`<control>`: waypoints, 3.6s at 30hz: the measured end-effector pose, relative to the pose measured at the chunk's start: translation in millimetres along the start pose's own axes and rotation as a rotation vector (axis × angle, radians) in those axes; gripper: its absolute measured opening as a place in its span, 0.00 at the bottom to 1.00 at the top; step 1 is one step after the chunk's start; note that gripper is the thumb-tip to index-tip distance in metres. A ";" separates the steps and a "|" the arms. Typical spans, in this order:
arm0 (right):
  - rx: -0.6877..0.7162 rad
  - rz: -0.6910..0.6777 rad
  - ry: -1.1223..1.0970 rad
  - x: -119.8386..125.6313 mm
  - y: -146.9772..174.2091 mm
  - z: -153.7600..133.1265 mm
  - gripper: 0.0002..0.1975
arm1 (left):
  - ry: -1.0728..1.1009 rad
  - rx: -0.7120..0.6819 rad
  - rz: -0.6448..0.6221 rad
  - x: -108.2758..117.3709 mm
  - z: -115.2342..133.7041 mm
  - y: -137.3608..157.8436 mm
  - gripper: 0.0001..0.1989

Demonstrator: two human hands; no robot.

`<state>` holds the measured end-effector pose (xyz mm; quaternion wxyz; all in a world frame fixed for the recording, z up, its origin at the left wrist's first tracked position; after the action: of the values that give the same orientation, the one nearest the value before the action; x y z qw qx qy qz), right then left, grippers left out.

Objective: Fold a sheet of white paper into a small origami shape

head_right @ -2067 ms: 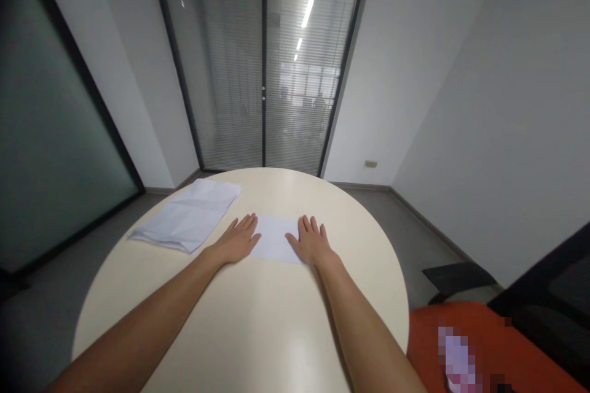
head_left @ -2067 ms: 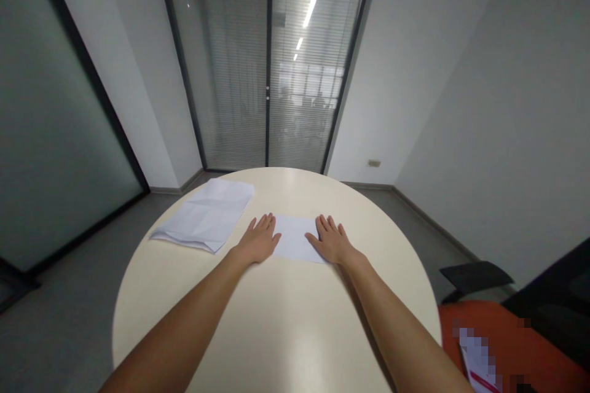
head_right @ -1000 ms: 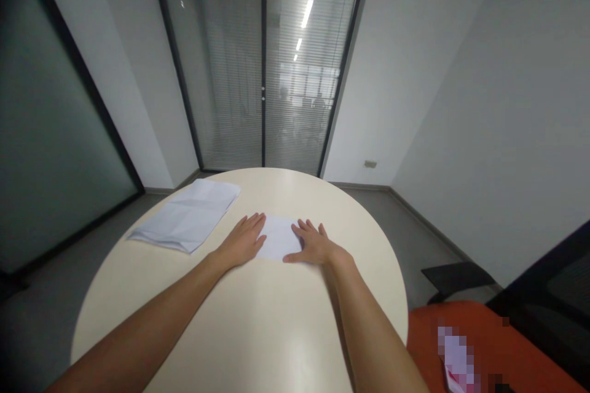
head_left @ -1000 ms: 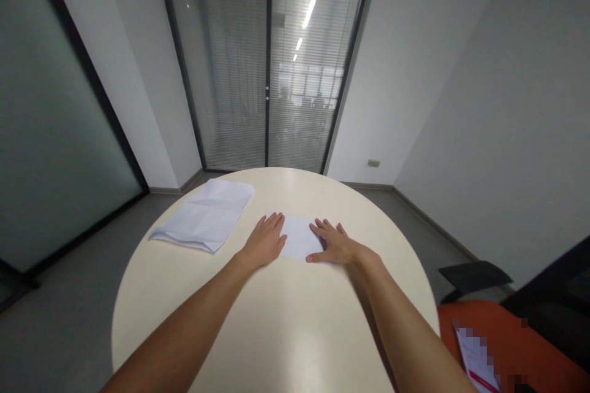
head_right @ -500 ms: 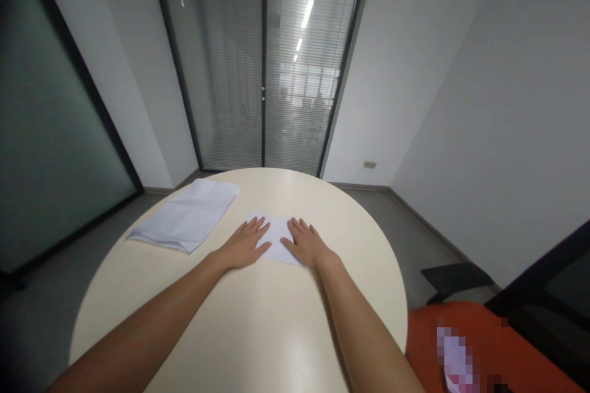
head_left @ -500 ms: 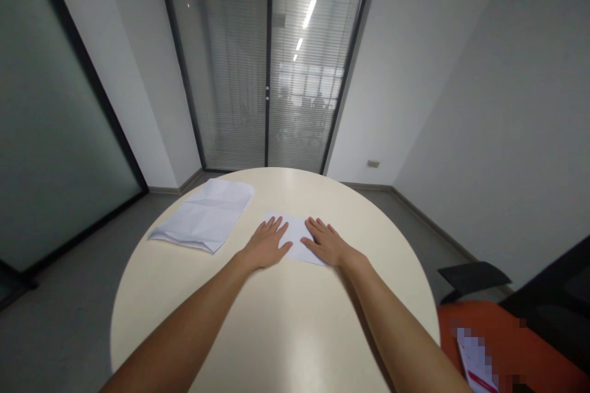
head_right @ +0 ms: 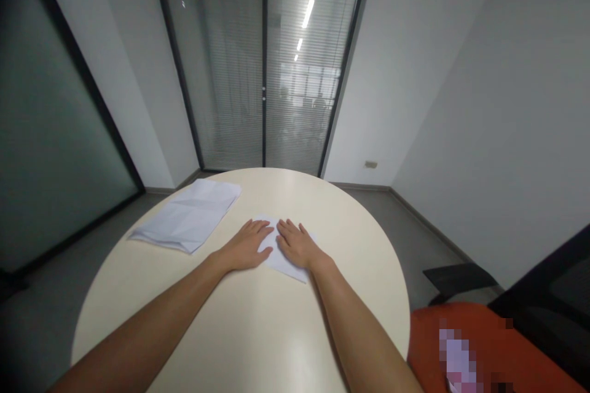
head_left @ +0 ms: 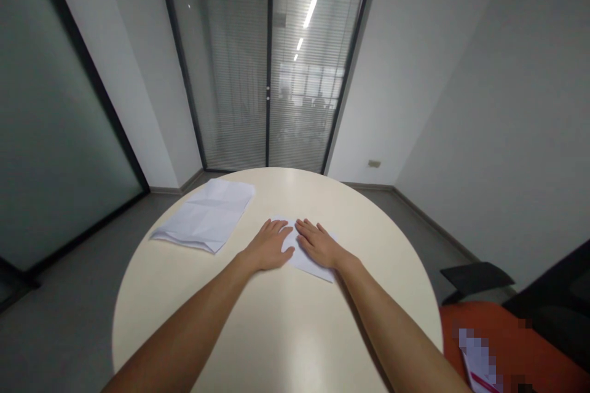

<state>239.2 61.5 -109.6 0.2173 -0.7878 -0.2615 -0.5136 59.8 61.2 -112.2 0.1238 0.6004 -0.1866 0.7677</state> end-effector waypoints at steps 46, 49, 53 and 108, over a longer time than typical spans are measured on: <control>-0.313 -0.022 0.175 18.1 23.5 19.6 0.41 | -0.007 0.140 -0.059 -9.2 -23.5 -7.1 0.32; -0.136 0.015 0.141 18.0 18.9 7.3 0.39 | 0.009 0.121 -0.062 -8.8 -23.4 -6.8 0.32; 0.023 -0.069 0.033 8.0 12.4 -9.3 0.41 | 0.040 0.090 -0.087 -6.2 -24.5 -6.6 0.31; -0.136 -0.194 -0.028 15.3 22.7 8.7 0.56 | 0.015 0.120 0.042 -0.5 -16.6 -4.7 0.29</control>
<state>264.9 52.3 -100.5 0.1088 -0.7789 -0.3040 -0.5377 47.4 72.6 -115.5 0.0729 0.5968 -0.1516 0.7846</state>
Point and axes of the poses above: each hand's wrist, its own y-axis away from the middle knuckle, its own x-axis out of the back of the hand, z = x × y, the point moved 3 cm from there along -y, towards the middle knuckle, and after that the axes turned 11 degrees about x, right-handed, at the moved point
